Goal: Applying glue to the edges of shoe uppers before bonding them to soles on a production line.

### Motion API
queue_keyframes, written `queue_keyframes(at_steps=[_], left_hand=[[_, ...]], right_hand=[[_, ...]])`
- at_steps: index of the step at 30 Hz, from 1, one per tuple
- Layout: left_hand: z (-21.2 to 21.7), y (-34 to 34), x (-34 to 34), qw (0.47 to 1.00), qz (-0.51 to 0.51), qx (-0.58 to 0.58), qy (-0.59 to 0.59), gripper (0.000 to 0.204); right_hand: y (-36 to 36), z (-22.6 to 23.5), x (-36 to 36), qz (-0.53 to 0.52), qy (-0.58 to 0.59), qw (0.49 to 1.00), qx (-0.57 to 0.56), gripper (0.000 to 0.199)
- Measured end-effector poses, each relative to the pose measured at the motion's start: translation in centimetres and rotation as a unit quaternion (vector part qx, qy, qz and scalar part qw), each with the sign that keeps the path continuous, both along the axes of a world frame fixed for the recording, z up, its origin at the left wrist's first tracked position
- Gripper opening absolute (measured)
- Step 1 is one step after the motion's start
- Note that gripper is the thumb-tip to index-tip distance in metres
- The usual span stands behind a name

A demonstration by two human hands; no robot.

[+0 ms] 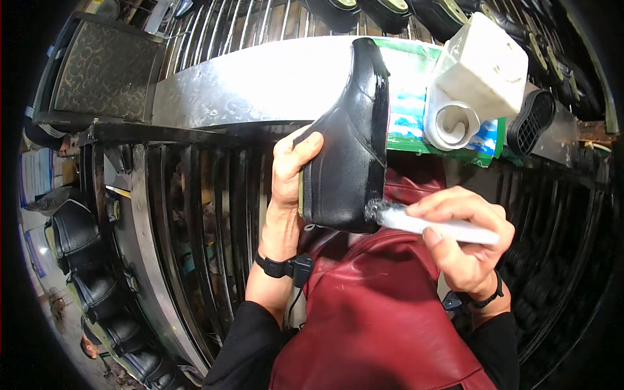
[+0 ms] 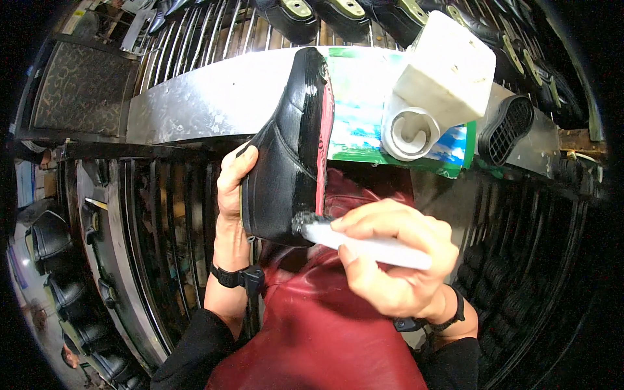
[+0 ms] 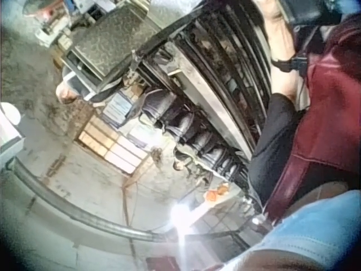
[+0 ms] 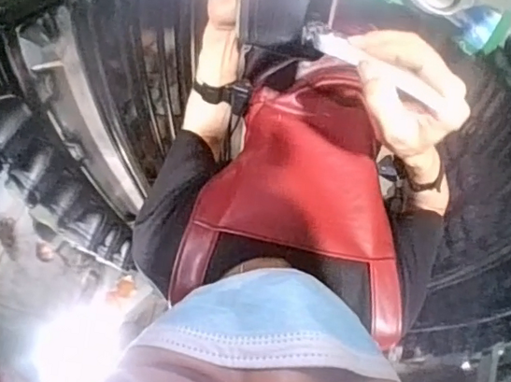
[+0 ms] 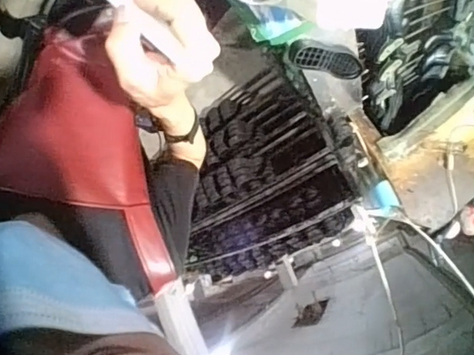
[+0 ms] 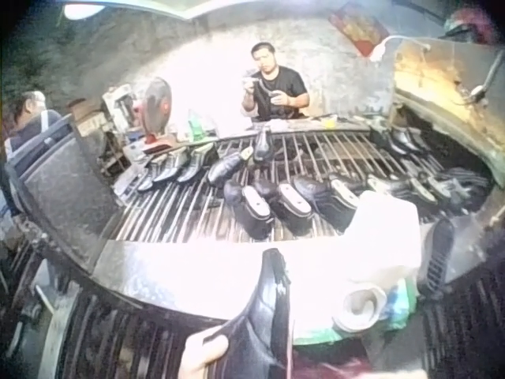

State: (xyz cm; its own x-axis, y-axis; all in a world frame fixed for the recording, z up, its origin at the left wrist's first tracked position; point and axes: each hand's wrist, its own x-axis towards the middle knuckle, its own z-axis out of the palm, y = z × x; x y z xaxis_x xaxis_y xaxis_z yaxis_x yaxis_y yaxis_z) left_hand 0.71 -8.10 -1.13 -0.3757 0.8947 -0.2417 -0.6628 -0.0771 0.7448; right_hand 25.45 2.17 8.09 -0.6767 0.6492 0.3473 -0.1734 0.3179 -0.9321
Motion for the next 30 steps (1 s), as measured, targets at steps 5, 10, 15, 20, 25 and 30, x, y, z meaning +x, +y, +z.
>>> queue_keyframes(at_steps=[5, 10, 15, 20, 25, 30], left_hand=[[0.0, -0.2, 0.4, 0.994, 0.007, 0.015, -0.105, 0.04], [0.6, 0.5, 2.4, 0.975, 0.068, 0.045, -0.209, 0.038], [-0.7, 0.7, 4.8, 0.976, 0.146, -0.025, 0.159, 0.032], [-2.5, 1.1, 4.9, 0.989, 0.145, -0.021, 0.017, 0.032], [-1.3, 1.3, 5.1, 0.977, 0.136, -0.092, 0.135, 0.035], [-0.4, 0.7, 5.7, 0.939, 0.156, -0.115, 0.283, 0.038]], right_hand=[[0.0, 2.7, -0.5, 0.016, -0.051, 0.996, 0.065, 0.02], [1.8, 3.8, -1.2, 0.028, -0.019, 0.993, 0.117, 0.023], [3.8, 4.1, -1.7, 0.053, 0.003, 0.986, 0.155, 0.023], [7.0, 2.4, -2.6, 0.066, 0.023, 0.989, 0.128, 0.032], [8.6, 1.4, -3.0, -0.039, 0.022, 0.999, -0.02, 0.031], [7.9, -0.7, -4.5, 0.065, 0.117, 0.989, 0.07, 0.023]])
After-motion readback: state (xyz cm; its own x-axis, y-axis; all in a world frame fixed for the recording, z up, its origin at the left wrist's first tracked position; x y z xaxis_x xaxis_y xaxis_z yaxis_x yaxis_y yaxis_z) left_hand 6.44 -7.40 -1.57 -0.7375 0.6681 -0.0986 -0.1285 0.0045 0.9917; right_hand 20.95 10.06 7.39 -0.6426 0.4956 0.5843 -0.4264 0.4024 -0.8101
